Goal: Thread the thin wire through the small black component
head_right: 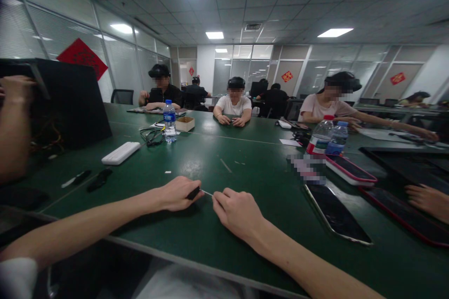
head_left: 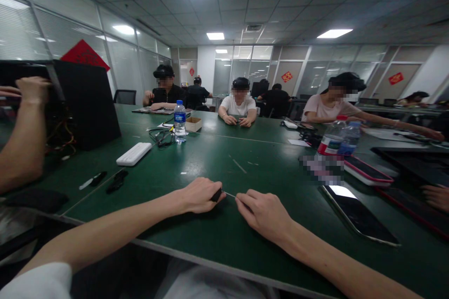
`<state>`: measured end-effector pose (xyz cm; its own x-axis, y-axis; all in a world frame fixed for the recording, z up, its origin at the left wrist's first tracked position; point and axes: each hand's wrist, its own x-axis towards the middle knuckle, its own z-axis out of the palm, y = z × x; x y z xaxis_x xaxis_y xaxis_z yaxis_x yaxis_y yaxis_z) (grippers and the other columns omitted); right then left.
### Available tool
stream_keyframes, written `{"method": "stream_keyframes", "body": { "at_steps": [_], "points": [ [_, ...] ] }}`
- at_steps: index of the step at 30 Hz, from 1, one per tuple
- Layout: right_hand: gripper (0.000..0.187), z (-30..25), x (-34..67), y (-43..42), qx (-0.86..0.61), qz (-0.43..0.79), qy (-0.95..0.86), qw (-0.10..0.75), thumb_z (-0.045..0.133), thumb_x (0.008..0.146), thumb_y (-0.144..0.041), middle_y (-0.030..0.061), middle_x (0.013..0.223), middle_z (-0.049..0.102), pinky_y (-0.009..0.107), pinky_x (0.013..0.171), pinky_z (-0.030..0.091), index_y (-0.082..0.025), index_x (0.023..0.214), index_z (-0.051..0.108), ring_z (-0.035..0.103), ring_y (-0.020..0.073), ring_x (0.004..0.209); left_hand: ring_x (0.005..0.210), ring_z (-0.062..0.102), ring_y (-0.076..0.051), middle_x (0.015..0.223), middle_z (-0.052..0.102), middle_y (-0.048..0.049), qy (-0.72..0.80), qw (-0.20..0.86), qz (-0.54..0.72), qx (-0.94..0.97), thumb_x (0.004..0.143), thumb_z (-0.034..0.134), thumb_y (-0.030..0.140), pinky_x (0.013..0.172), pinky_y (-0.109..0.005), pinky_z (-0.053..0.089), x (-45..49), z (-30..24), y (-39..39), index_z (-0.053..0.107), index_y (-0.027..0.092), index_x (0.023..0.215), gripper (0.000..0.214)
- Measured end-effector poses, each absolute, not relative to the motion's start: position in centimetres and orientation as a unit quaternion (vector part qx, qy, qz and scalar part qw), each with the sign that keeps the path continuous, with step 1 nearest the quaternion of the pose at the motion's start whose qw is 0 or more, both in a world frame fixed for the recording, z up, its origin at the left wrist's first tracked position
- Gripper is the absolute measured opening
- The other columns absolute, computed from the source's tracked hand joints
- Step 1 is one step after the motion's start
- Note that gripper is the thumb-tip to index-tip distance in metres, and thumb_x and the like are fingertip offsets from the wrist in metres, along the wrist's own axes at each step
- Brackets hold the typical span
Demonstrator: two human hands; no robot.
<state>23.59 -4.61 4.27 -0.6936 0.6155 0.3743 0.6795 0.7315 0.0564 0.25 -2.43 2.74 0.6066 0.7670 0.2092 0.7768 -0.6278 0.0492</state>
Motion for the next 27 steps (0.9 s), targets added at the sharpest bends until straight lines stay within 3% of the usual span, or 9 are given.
{"method": "stream_keyframes", "body": {
  "at_steps": [15, 21, 27],
  "points": [
    [0.031, 4.0, 24.4, -3.9, -0.273, -0.091, -0.947, 0.145, 0.042, 0.1, -0.026, 0.0044, 0.078, 0.067, 0.023, 0.055, 0.038, -0.018, 0.098, 0.071, 0.059, 0.012, 0.061, 0.056, 0.06, -0.018, 0.064, 0.062, -0.0025, -0.349, -0.017, -0.125, -0.928, 0.098, 0.047, 0.034, 0.051, -0.027, 0.032, -0.1, 2.3, -3.1, 0.055, 0.019, 0.084, 0.022],
    [0.029, 4.3, 25.0, -3.9, -0.213, -0.103, -0.956, 0.172, 0.043, 0.1, -0.025, 0.0039, 0.077, 0.066, 0.025, 0.053, 0.035, -0.018, 0.095, 0.071, 0.057, 0.0114, 0.06, 0.051, 0.053, -0.015, 0.059, 0.054, 0.0014, -0.295, -0.092, -0.149, -0.939, 0.099, 0.044, 0.037, 0.049, -0.027, 0.031, -0.3, 2.5, -3.6, 0.053, 0.02, 0.085, 0.023],
    [0.026, 5.1, 25.3, -3.9, -0.169, -0.087, -0.97, 0.149, 0.045, 0.099, -0.025, 0.0025, 0.076, 0.065, 0.024, 0.054, 0.035, -0.019, 0.093, 0.069, 0.054, 0.0103, 0.058, 0.05, 0.049, -0.014, 0.059, 0.052, 0.0008, -0.236, -0.141, -0.142, -0.951, 0.097, 0.046, 0.037, 0.049, -0.027, 0.032, -0.5, 2.2, -3.8, 0.05, 0.021, 0.079, 0.024]
  ]
}}
